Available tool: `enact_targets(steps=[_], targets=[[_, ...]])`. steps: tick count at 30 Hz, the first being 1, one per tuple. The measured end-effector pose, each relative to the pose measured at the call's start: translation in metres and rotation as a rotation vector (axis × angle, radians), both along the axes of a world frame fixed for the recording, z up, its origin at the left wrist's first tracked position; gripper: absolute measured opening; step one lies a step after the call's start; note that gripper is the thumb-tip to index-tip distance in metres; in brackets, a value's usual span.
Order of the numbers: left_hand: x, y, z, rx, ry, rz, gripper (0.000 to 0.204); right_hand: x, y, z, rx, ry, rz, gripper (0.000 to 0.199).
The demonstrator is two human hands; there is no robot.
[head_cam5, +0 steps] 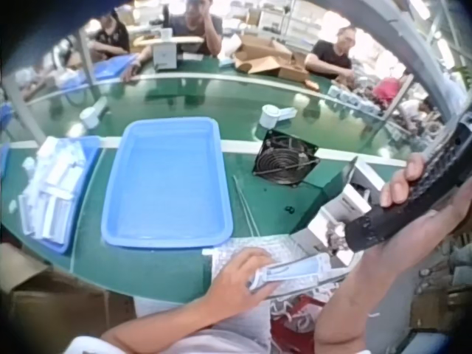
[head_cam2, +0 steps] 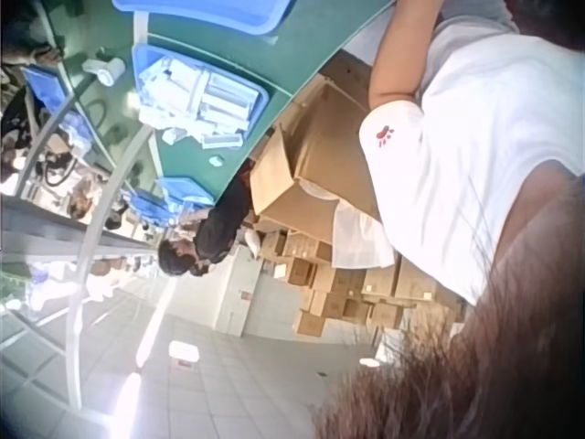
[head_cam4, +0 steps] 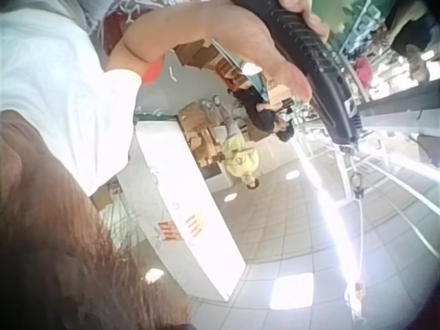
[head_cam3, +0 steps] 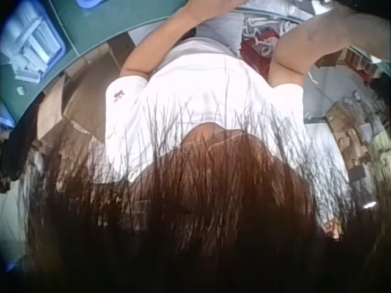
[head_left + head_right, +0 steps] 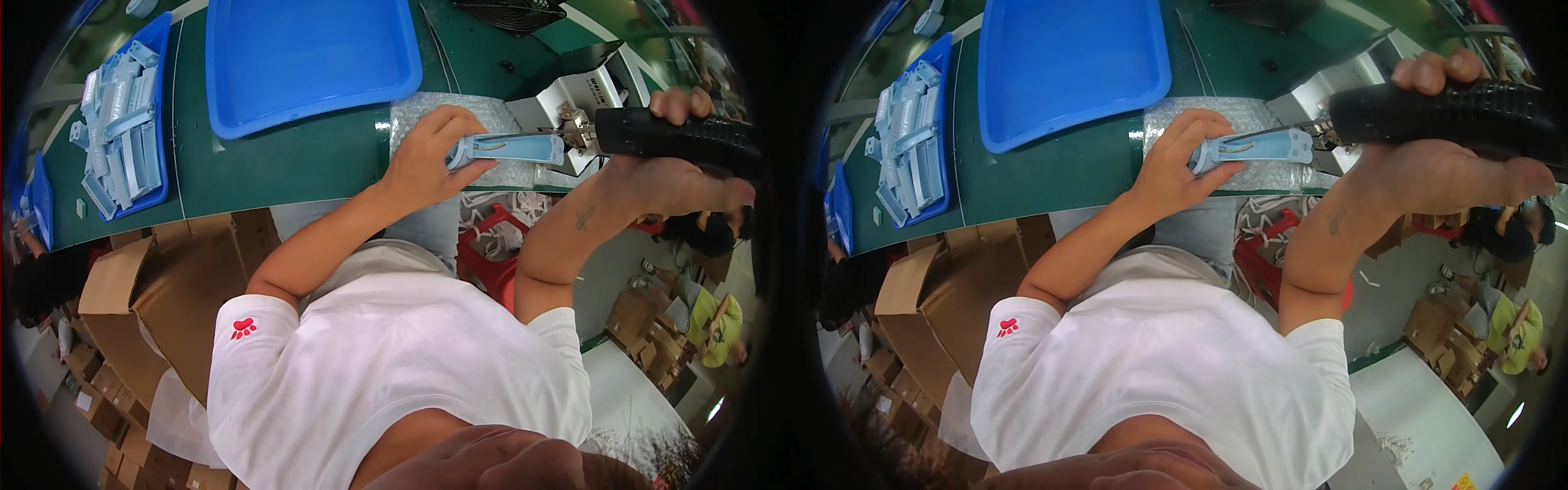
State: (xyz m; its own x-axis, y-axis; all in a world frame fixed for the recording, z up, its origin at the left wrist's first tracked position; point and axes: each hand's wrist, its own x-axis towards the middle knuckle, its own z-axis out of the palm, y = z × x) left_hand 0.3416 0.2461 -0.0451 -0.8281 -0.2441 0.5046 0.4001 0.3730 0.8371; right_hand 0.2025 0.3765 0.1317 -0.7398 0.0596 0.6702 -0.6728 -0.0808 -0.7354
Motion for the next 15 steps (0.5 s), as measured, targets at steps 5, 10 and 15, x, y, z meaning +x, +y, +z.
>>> enact_targets(steps=[5, 10, 15], targets=[[0.001, 0.000, -0.001, 0.005, 0.006, -0.004, 0.039, -0.004, 0.010, -0.005, -0.201, -0.034, 0.336, 0.098], [0.002, 0.001, 0.000, -0.023, 0.001, -0.007, 0.038, -0.022, 0.041, -0.022, -0.351, -0.119, 0.960, 0.097], [-0.001, 0.003, -0.002, -0.027, 0.005, -0.023, 0.039, 0.002, 0.014, -0.016, -0.386, -0.077, 1.062, 0.091]])
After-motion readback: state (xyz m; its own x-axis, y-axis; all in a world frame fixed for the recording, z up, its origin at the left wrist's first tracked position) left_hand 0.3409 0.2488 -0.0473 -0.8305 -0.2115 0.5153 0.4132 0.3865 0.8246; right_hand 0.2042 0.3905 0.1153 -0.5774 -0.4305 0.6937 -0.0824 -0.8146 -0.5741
